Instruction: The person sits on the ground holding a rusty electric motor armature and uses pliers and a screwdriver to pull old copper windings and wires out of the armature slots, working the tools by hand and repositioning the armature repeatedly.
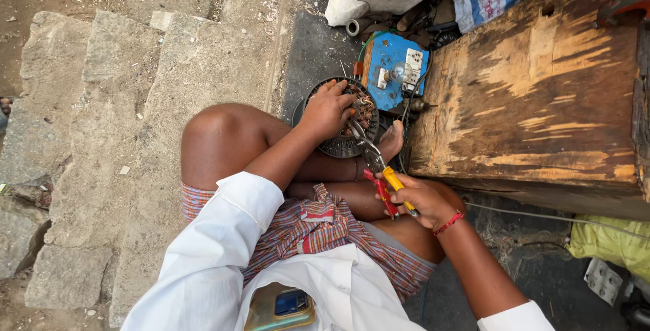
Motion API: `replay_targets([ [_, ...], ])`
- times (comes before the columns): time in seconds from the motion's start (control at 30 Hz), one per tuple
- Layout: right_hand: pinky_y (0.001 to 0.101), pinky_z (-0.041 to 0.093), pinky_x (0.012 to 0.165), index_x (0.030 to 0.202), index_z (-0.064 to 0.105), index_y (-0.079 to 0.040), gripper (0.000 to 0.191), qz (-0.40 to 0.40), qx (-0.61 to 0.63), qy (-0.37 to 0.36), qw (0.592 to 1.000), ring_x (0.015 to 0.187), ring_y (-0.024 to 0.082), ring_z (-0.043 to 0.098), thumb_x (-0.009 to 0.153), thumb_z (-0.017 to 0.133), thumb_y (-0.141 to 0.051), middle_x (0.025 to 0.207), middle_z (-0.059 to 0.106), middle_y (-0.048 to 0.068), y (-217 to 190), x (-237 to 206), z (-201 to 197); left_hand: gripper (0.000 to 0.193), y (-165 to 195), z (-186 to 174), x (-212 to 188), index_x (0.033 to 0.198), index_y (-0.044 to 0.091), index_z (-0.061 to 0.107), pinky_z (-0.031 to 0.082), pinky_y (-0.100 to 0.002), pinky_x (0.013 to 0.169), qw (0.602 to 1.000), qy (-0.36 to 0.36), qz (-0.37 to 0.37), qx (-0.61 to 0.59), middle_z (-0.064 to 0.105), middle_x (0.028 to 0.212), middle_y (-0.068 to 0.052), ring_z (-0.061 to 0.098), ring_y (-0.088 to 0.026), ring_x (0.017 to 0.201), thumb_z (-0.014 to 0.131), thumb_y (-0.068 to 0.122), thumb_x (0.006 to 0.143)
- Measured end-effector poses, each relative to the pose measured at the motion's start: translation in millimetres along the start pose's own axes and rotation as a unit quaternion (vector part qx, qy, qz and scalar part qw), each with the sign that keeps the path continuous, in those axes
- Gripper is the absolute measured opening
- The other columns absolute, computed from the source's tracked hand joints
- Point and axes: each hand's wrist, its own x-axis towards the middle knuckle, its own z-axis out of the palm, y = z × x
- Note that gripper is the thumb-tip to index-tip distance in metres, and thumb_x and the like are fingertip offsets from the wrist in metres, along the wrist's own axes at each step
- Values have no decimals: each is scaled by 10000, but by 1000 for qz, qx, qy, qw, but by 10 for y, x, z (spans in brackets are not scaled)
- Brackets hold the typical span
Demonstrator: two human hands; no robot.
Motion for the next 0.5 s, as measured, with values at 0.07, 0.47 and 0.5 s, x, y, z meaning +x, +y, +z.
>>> replay_targets([
  [0.07, 328, 537, 873, 1393, 601, -63, 612, -35, -51, 23, 998, 1071, 169, 657, 783, 584, -17, 1157, 680, 79, 19, 49, -48, 382, -1, 13, 0, 1222, 164, 737, 455, -524, 1030, 1000, -3, -11, 6, 558, 1451, -204, 502, -458, 1324, 748, 264, 853],
  [0.47, 322, 559, 744, 1333, 603, -13, 546, -100, 76, 39, 991, 1022, 194, 686, 790, 553, 21, 1244, 663, 75, 411, 202, 189, 343, 7, 21, -57, 1209, 159, 732, 492, -526, 981, 1000, 4, -18, 20, 576, 1452, -191, 525, -440, 1294, 731, 268, 883],
  [0.5, 333, 565, 744, 1329, 601, -6, 541, -102, 86, 47, 990, 1028, 210, 690, 791, 558, 21, 1267, 666, 79, 410, 195, 217, 327, 10, 17, -67, 1199, 157, 731, 496, -523, 974, 1000, 1, -15, 19, 578, 1456, -190, 528, -436, 1296, 729, 272, 893],
])
